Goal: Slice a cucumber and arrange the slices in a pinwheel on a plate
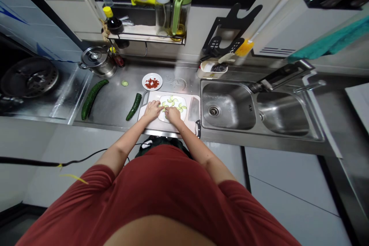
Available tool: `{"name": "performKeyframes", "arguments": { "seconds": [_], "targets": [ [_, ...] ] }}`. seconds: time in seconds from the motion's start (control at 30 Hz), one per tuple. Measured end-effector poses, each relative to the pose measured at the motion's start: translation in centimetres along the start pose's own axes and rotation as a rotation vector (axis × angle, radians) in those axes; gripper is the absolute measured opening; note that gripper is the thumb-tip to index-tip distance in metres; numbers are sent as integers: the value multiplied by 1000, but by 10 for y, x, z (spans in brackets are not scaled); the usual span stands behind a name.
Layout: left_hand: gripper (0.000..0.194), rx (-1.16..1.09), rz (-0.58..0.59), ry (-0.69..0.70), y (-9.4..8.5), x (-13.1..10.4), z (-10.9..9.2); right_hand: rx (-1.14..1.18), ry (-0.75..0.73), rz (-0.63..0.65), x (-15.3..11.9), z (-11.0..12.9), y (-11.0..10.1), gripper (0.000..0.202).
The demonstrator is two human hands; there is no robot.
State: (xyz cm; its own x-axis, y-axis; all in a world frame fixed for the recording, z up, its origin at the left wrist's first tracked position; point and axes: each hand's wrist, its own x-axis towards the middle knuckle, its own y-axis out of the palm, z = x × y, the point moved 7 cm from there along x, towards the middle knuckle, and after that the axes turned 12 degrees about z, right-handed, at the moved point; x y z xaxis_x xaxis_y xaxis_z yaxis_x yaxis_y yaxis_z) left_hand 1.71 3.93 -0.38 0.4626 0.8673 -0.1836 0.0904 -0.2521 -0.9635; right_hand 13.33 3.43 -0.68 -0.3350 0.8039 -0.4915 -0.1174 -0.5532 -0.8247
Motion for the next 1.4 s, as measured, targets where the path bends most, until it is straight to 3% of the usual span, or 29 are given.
{"name": "performKeyframes", "arguments": {
  "seconds": [0.93,1.17,1.4],
  "targets": [
    [31,5,30,63,-5,5,2,16,43,-21,3,-6,-6,33],
    [32,-14,46,19,-8,14,3,107,10,-154,-5,-15,-10,37],
    [32,-122,3,-20,-8,16,4,352,-5,-308,-26,-49,-7,36]
  ]
}}
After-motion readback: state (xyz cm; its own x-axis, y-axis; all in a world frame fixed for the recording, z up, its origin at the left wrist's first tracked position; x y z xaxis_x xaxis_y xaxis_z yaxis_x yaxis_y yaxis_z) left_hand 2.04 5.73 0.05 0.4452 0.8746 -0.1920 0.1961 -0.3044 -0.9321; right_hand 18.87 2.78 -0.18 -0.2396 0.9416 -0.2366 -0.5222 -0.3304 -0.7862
